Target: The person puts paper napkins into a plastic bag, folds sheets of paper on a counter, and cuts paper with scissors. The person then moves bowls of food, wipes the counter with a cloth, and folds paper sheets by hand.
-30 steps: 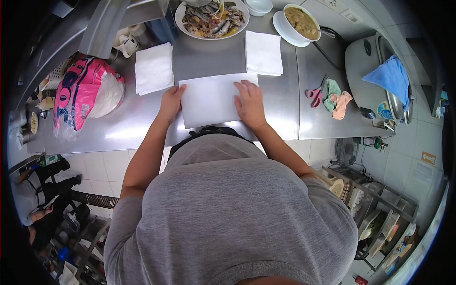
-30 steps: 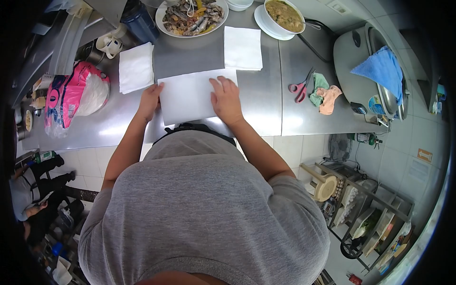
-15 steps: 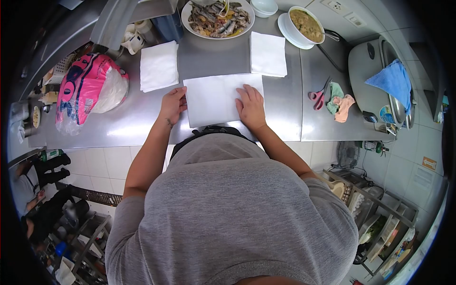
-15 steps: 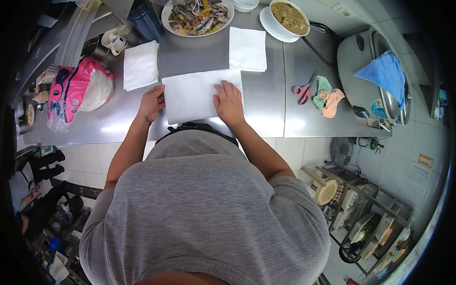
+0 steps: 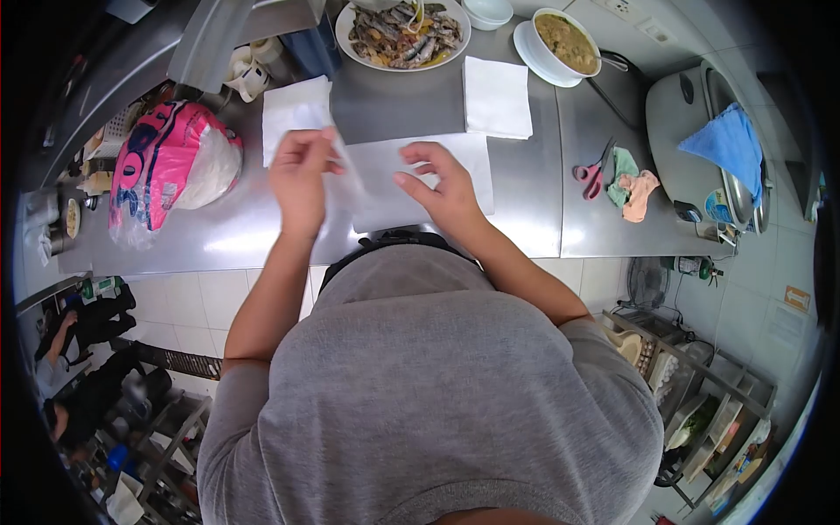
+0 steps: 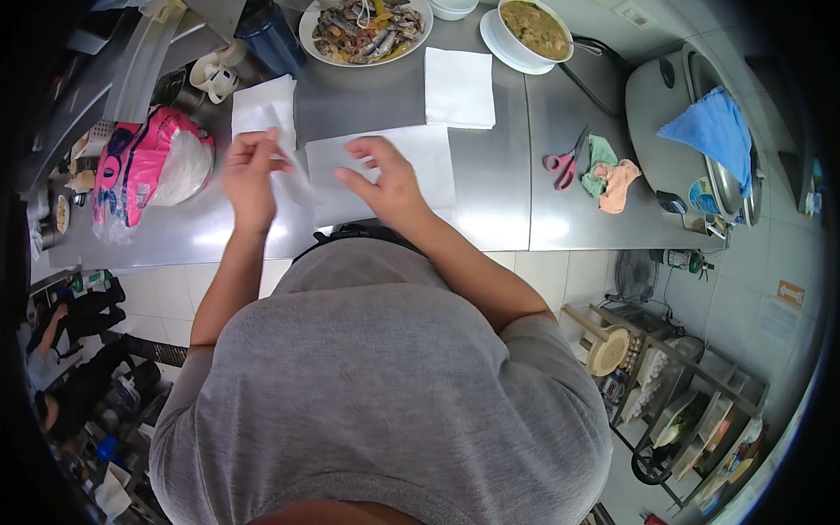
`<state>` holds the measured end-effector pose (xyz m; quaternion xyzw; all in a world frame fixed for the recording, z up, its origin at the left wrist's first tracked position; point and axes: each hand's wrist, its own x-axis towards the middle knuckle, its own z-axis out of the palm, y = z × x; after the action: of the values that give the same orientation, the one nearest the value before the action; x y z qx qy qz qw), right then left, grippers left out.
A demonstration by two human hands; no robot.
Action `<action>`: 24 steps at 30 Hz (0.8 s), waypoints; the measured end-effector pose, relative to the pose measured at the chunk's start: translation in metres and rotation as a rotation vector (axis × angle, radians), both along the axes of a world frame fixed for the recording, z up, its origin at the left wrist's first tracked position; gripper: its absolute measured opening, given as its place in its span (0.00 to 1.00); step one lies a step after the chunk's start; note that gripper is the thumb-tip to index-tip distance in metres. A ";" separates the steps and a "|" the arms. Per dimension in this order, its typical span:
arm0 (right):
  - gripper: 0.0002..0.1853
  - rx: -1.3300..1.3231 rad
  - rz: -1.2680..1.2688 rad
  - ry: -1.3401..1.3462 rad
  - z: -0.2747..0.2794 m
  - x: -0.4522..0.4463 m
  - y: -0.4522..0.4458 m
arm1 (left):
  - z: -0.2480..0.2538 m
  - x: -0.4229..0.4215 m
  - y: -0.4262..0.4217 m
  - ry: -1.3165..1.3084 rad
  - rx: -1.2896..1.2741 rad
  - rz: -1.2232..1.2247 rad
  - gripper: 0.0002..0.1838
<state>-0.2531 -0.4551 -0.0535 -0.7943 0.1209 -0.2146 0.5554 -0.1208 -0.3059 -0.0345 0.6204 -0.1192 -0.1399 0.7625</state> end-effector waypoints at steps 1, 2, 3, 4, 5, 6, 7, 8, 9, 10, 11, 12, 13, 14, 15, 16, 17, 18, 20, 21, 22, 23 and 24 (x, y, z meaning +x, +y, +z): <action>0.17 0.215 0.057 -0.004 0.013 0.007 0.006 | 0.002 -0.011 -0.009 0.040 -0.015 -0.066 0.06; 0.17 0.430 0.115 -0.009 0.021 0.010 0.009 | 0.002 -0.021 -0.016 0.081 -0.030 -0.132 0.05; 0.14 0.522 0.139 0.049 0.026 0.011 0.008 | 0.002 -0.028 -0.021 0.138 -0.046 -0.166 0.06; 0.13 0.572 0.111 0.089 0.026 0.011 0.006 | 0.000 -0.034 -0.025 0.197 -0.063 -0.197 0.06; 0.13 0.622 0.085 0.132 0.025 0.011 0.003 | -0.001 -0.036 -0.027 0.257 -0.080 -0.226 0.07; 0.12 0.672 0.061 0.177 0.024 0.010 0.001 | -0.001 -0.035 -0.027 0.280 -0.086 -0.249 0.07; 0.12 0.752 0.052 0.193 0.022 0.010 -0.002 | -0.002 -0.035 -0.027 0.304 -0.091 -0.270 0.08; 0.12 0.833 0.042 0.210 0.020 0.008 -0.005 | -0.002 -0.035 -0.025 0.329 -0.094 -0.290 0.08; 0.11 0.917 0.030 0.226 0.018 0.007 -0.005 | -0.005 -0.036 -0.025 0.344 -0.124 -0.304 0.08; 0.12 0.906 0.033 0.189 0.017 0.006 -0.004 | -0.008 -0.036 -0.025 0.357 -0.153 -0.320 0.08; 0.12 0.896 0.035 0.150 0.017 0.005 -0.001 | -0.011 -0.036 -0.025 0.370 -0.182 -0.338 0.08; 0.12 0.884 0.036 0.112 0.016 0.004 0.000 | -0.012 -0.036 -0.026 0.378 -0.190 -0.342 0.08; 0.12 0.876 0.031 0.095 0.014 0.004 0.001 | -0.014 -0.036 -0.026 0.386 -0.197 -0.346 0.07; 0.12 0.868 0.026 0.078 0.012 0.005 0.001 | -0.014 -0.036 -0.027 0.394 -0.205 -0.350 0.07; 0.12 0.859 0.021 0.061 0.011 0.004 0.002 | -0.014 -0.037 -0.028 0.397 -0.203 -0.347 0.06; 0.12 0.866 0.008 0.090 0.014 0.004 0.001 | -0.013 -0.038 -0.029 0.399 -0.202 -0.345 0.06; 0.12 0.873 -0.005 0.118 0.019 0.003 0.000 | -0.013 -0.038 -0.029 0.400 -0.200 -0.342 0.06; 0.12 0.880 -0.018 0.146 0.022 0.003 0.000 | -0.015 -0.038 -0.029 0.394 -0.194 -0.360 0.07; 0.12 0.875 -0.023 0.118 0.015 0.002 -0.001 | -0.020 -0.037 -0.029 0.382 -0.181 -0.396 0.08; 0.12 0.872 -0.025 0.105 0.013 0.002 -0.002 | -0.020 -0.037 -0.029 0.330 -0.117 -0.408 0.11; 0.12 0.866 -0.031 0.087 0.012 0.001 -0.002 | -0.020 -0.038 -0.029 0.278 -0.053 -0.419 0.14; 0.12 0.859 -0.036 0.069 0.012 0.001 -0.003 | -0.018 -0.039 -0.029 0.225 0.010 -0.430 0.17; 0.11 0.852 -0.041 0.051 0.012 0.001 -0.003 | -0.015 -0.040 -0.029 0.249 0.042 -0.456 0.21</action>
<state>-0.2521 -0.4581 -0.0414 -0.4962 0.2283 -0.1369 0.8264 -0.1609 -0.3347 -0.0494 0.5714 -0.1583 -0.3856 0.7070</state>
